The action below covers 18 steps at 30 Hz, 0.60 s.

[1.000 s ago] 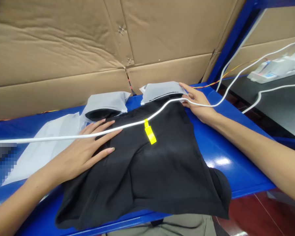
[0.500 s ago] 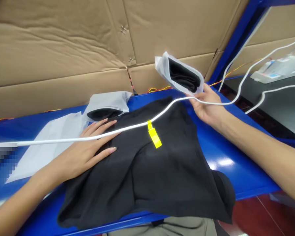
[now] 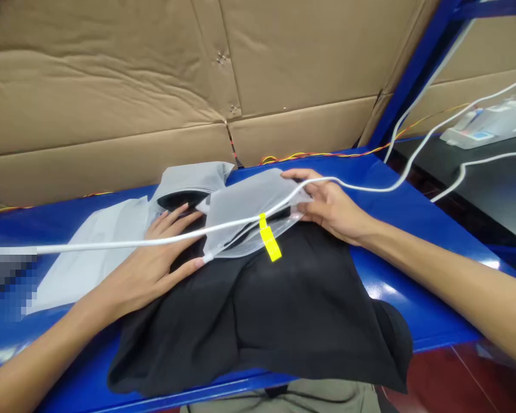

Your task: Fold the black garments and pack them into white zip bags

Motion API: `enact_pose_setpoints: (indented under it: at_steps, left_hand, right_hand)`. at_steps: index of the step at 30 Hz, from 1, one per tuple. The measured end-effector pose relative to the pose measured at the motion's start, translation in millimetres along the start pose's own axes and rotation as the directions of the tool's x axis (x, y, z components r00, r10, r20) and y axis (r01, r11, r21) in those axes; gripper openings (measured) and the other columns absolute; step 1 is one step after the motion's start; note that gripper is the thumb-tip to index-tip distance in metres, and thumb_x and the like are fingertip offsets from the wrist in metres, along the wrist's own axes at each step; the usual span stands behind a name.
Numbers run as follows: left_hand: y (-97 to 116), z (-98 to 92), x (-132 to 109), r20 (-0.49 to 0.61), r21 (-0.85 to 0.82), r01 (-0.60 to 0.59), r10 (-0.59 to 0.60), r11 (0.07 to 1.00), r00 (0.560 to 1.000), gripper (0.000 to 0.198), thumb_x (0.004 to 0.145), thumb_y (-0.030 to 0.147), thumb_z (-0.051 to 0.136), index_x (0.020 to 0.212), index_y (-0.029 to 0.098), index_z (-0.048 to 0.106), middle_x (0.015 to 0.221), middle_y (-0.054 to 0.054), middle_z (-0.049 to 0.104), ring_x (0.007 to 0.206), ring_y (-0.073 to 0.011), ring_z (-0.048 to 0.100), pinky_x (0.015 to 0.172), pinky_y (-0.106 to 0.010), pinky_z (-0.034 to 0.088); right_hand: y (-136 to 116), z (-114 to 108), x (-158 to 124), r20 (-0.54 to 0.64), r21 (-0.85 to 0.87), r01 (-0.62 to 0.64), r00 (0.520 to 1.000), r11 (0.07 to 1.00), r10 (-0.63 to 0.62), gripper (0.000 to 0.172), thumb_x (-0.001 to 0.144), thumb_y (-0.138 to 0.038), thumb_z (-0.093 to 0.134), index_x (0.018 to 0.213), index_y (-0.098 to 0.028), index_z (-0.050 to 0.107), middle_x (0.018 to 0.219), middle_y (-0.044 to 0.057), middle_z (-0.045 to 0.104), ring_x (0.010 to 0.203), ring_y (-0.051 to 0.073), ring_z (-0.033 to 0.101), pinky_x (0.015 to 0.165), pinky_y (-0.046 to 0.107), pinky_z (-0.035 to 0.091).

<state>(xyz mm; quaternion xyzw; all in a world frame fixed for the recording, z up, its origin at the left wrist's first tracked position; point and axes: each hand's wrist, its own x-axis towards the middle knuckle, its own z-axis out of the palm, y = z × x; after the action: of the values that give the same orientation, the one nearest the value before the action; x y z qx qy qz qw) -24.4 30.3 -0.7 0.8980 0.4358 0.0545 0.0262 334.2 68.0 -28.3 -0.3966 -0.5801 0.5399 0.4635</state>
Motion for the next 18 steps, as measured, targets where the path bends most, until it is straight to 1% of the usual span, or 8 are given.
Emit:
enact_pose_setpoints:
  at_steps: [3,5,7,9,11,14,16,18]
  left_hand:
    - [0,1.7,-1,-0.062,-0.026,-0.036,0.034,0.999,0.998,0.064,0.105,0.061,0.041,0.146,0.019,0.065,0.162,-0.018,0.054,0.162,-0.0453,0.030,0.129,-0.076,0.023]
    - [0,2.0,-2,-0.119,-0.033,-0.045,0.041,0.998,0.992,0.057,0.103,0.054,0.043,0.141,0.019,0.067,0.158,-0.017,0.059,0.159,-0.0450,0.037,0.128,-0.075,0.027]
    - [1,1.5,-2,-0.168,-0.018,-0.060,0.056,0.998,0.984,0.047,0.101,0.044,0.045,0.133,0.019,0.069,0.152,-0.015,0.064,0.155,-0.0436,0.045,0.128,-0.073,0.030]
    - [3,0.8,-1,-0.208,0.017,-0.086,0.088,0.996,0.974,0.037,0.099,0.035,0.047,0.124,0.020,0.069,0.143,-0.013,0.070,0.152,-0.0415,0.049,0.130,-0.070,0.030]
    - [5,1.3,1,-0.244,0.047,-0.093,0.101,0.995,0.965,0.028,0.099,0.029,0.047,0.117,0.022,0.066,0.131,-0.010,0.075,0.150,-0.0389,0.053,0.131,-0.066,0.031]
    - [6,4.9,3,-0.338,0.020,-0.014,0.020,1.000,0.941,0.021,0.098,0.030,0.054,0.118,0.025,0.059,0.120,-0.008,0.075,0.137,-0.0356,0.064,0.124,-0.060,0.044]
    - [5,7.8,4,-0.379,-0.016,0.033,-0.037,0.999,0.925,0.040,0.097,0.035,0.060,0.135,0.026,0.051,0.126,-0.010,0.071,0.128,-0.0342,0.068,0.114,-0.055,0.055]
    - [3,9.4,5,-0.376,-0.023,0.053,-0.058,0.998,0.925,0.064,0.098,0.040,0.062,0.156,0.026,0.037,0.137,-0.014,0.065,0.127,-0.0340,0.067,0.108,-0.053,0.059]
  right_hand:
    - [1,2,-3,0.120,-0.069,0.106,0.988,0.992,-0.097,0.055,0.081,-0.037,0.086,0.131,-0.031,0.062,0.135,0.007,0.069,0.115,0.027,0.072,0.092,0.042,0.065]
    - [3,0,-3,0.161,-0.260,0.265,0.960,0.928,-0.229,0.051,0.089,-0.041,0.079,0.136,-0.030,0.060,0.141,0.009,0.066,0.117,0.027,0.071,0.092,0.042,0.065]
    - [6,-2,-4,0.180,-0.482,0.382,0.924,0.788,-0.337,0.051,0.093,-0.041,0.073,0.141,-0.029,0.059,0.143,0.012,0.065,0.119,0.030,0.071,0.092,0.046,0.065]
    - [8,-3,-7,0.176,-0.661,0.418,0.893,0.623,-0.413,0.052,0.094,-0.037,0.072,0.144,-0.027,0.061,0.141,0.015,0.065,0.122,0.035,0.069,0.097,0.053,0.063]
    - [8,-2,-10,0.196,-0.796,0.438,0.840,0.417,-0.507,0.052,0.095,-0.031,0.071,0.145,-0.023,0.062,0.136,0.018,0.067,0.122,0.038,0.068,0.098,0.057,0.061]
    - [5,3,-14,0.379,-0.859,0.511,0.678,0.033,-0.630,0.046,0.098,-0.022,0.067,0.144,-0.016,0.063,0.126,0.020,0.071,0.114,0.036,0.071,0.092,0.053,0.063]
    - [1,6,-17,0.504,-0.796,0.595,0.557,-0.106,-0.660,0.038,0.097,-0.017,0.069,0.135,-0.014,0.067,0.122,0.019,0.074,0.111,0.033,0.073,0.089,0.048,0.064]
    - [-6,10,-21,0.610,-0.692,0.687,0.394,-0.221,-0.687,0.027,0.094,-0.013,0.075,0.121,-0.014,0.073,0.116,0.015,0.077,0.107,0.029,0.074,0.089,0.043,0.066]
